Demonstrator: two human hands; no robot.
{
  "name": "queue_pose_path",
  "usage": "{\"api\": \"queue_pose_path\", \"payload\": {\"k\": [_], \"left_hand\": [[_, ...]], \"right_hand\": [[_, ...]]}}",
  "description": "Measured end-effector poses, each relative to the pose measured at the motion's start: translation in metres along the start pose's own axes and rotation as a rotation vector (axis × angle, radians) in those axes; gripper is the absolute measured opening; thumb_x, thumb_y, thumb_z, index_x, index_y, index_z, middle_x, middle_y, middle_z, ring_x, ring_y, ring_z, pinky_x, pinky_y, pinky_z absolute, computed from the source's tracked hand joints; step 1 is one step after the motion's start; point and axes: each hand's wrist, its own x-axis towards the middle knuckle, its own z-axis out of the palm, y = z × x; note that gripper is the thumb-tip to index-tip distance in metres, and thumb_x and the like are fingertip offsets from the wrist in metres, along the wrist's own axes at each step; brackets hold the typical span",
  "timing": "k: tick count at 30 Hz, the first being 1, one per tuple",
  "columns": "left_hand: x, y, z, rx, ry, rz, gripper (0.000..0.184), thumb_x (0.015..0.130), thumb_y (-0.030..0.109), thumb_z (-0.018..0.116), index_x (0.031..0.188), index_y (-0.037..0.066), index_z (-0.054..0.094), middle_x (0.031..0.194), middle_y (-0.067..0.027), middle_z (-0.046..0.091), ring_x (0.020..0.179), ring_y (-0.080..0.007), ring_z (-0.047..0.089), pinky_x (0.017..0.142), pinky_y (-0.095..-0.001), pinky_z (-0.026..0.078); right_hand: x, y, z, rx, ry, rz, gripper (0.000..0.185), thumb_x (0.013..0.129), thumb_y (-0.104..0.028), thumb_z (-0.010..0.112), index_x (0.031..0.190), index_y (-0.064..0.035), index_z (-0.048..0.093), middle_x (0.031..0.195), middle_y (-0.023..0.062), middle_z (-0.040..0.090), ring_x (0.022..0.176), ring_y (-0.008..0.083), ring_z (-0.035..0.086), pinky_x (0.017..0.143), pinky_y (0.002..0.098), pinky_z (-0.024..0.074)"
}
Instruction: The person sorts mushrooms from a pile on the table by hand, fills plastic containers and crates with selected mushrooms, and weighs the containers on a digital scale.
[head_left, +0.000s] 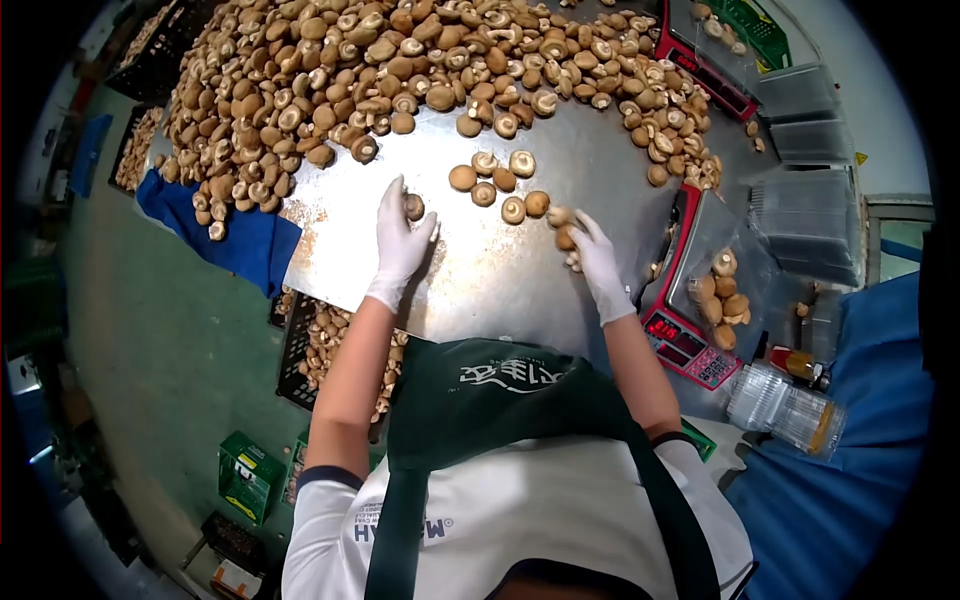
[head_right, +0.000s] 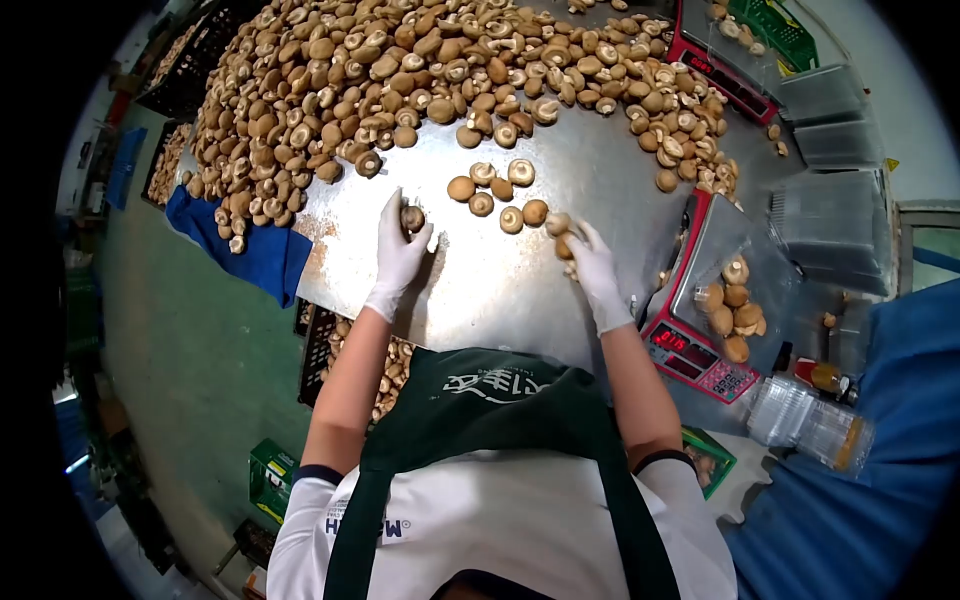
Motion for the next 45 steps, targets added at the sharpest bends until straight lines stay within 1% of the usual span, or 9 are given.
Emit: {"api": "queue_pose_path", "payload": {"k": [8, 13, 17, 22, 25, 28, 34, 38, 45], "left_hand": [[0.029, 0.043, 0.029, -0.032, -0.257, -0.005, 0.063, 0.083, 0.022, 0.07, 0.14, 0.007, 0.047, 0.107, -0.0141, 0.056, 0.087, -0.0236, 0.058, 0.083, -0.034, 0.049], [0.058, 0.033, 0.028, -0.007, 0.006, -0.032, 0.029, 0.088, 0.011, 0.066, 0.116, 0.005, 0.063, 0.095, -0.0113, 0.058, 0.087, -0.0234, 0.059, 0.081, -0.0345, 0.049], [0.135, 0.043, 0.063, 0.219, 0.07, 0.21, 0.041, 0.08, 0.021, 0.072, 0.117, 0.007, 0.062, 0.106, -0.0124, 0.06, 0.1, -0.0313, 0.056, 0.09, -0.0425, 0.044], [0.161, 0.062, 0.105, 0.563, -0.08, 0.178, 0.045, 0.074, 0.028, 0.075, 0.115, 0.013, 0.063, 0.113, -0.0131, 0.059, 0.11, -0.0306, 0.052, 0.095, -0.0449, 0.04], [0.152, 0.057, 0.093, 0.411, -0.068, 0.17, 0.049, 0.07, 0.029, 0.079, 0.113, 0.013, 0.064, 0.112, -0.0135, 0.059, 0.108, -0.0322, 0.053, 0.093, -0.0454, 0.041], [0.135, 0.051, 0.083, 0.076, 0.159, 0.266, 0.054, 0.064, 0.03, 0.083, 0.108, 0.005, 0.065, 0.099, -0.017, 0.065, 0.094, -0.0356, 0.06, 0.086, -0.0438, 0.044], [0.017, 0.056, -0.029, -0.255, 0.46, 0.039, 0.049, 0.08, 0.014, 0.074, 0.123, 0.005, 0.053, 0.114, -0.0146, 0.054, 0.105, -0.0281, 0.056, 0.082, -0.0317, 0.051], [-0.06, -0.001, -0.111, -0.576, 0.716, -0.416, 0.036, 0.094, 0.03, 0.063, 0.121, 0.007, 0.055, 0.116, -0.0083, 0.061, 0.103, -0.0211, 0.06, 0.091, -0.0348, 0.048], [-0.144, -0.075, -0.222, -1.511, 1.059, -0.515, 0.05, 0.1, 0.051, 0.045, 0.122, 0.006, 0.05, 0.111, -0.0115, 0.059, 0.092, -0.0213, 0.063, 0.084, -0.0368, 0.056]], "right_hand": [[0.042, -0.025, 0.079, -0.37, -0.337, -0.193, 0.047, 0.09, -0.033, 0.065, 0.13, -0.0097, 0.059, 0.092, 0.008, 0.065, 0.079, 0.0148, 0.061, 0.076, 0.0286, 0.0493], [0.059, -0.092, 0.077, -0.267, -0.23, -0.385, 0.034, 0.091, -0.035, 0.063, 0.102, -0.0046, 0.072, 0.089, 0.0075, 0.072, 0.082, 0.0161, 0.064, 0.078, 0.0285, 0.0499], [0.132, -0.151, 0.09, -0.455, 0.061, -0.702, 0.036, 0.09, -0.03, 0.058, 0.12, -0.0122, 0.065, 0.107, 0.0144, 0.067, 0.099, 0.0289, 0.064, 0.086, 0.0369, 0.0488], [0.16, -0.156, 0.117, -0.982, 0.002, -0.554, 0.047, 0.087, -0.036, 0.056, 0.132, -0.0232, 0.056, 0.128, 0.0135, 0.058, 0.111, 0.0335, 0.06, 0.096, 0.0414, 0.0467], [0.15, -0.137, 0.099, -1.067, -0.109, -0.557, 0.04, 0.087, -0.036, 0.056, 0.126, -0.0244, 0.059, 0.118, 0.0122, 0.064, 0.107, 0.033, 0.061, 0.09, 0.0426, 0.0491], [0.143, -0.083, 0.08, -0.541, -0.129, -0.601, 0.052, 0.089, -0.029, 0.063, 0.138, -0.0142, 0.053, 0.131, 0.0134, 0.06, 0.117, 0.0259, 0.059, 0.101, 0.0358, 0.0438], [0.108, -0.043, 0.064, -0.153, -0.119, -0.75, 0.045, 0.097, -0.007, 0.054, 0.14, -0.0013, 0.045, 0.138, 0.0131, 0.051, 0.124, 0.0223, 0.051, 0.106, 0.0341, 0.0404], [0.096, -0.05, 0.058, -0.307, -0.038, -0.762, 0.043, 0.098, -0.011, 0.054, 0.14, -0.0007, 0.045, 0.137, 0.013, 0.053, 0.123, 0.0222, 0.051, 0.104, 0.0342, 0.0402], [0.092, -0.039, 0.049, -0.229, -0.011, -0.707, 0.041, 0.098, -0.012, 0.054, 0.136, 0.0012, 0.048, 0.13, 0.0119, 0.057, 0.111, 0.0189, 0.056, 0.095, 0.0315, 0.0444]]}}
